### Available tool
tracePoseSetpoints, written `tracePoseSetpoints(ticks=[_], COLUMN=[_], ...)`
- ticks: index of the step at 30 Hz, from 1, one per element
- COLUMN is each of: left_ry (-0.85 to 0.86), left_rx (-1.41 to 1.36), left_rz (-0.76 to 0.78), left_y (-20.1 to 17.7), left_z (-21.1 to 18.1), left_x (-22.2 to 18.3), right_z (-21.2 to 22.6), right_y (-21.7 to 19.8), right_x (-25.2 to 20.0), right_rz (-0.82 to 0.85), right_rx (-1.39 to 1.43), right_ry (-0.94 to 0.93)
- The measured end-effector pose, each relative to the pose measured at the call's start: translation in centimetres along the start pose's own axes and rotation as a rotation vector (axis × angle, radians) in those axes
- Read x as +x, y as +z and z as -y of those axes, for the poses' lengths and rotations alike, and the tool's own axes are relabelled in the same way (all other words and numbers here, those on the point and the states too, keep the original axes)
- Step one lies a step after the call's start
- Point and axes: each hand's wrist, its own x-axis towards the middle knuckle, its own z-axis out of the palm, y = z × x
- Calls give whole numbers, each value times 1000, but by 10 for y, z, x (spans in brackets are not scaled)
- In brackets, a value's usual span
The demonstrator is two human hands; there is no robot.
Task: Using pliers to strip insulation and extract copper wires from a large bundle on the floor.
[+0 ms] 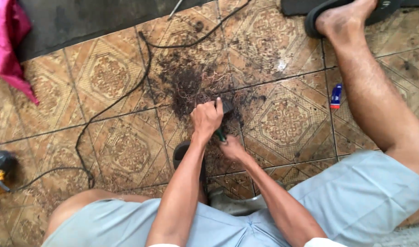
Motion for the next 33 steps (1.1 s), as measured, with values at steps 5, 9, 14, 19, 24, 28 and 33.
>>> tracePoseSetpoints(ticks=[5, 9, 14, 19, 24, 28, 33], left_ry=[8, 39, 83, 95, 132, 206, 200], left_rx=[-107, -167, -152, -159, -210, -148, -126], left_rz=[-52, -90, -89, -92, -135, -170, -175], left_y=[-1, 2, 4, 2, 14, 13, 14], left_z=[15, 23, 25, 21, 30, 27, 31], left_x=[3, 6, 2, 3, 4, 12, 16], right_z=[48, 22, 85, 49, 18, 26, 30], right_y=[-34, -43, -82, -39, 6, -9, -21], right_x=[-48, -35, -77, -34, -36, -59, -82], right_rz=[194, 374, 327, 219, -49, -100, -13], right_rx=[853, 1460, 1460, 1181, -424, -358, -91], right_ry=[337, 599, 548, 412, -27, -73, -64])
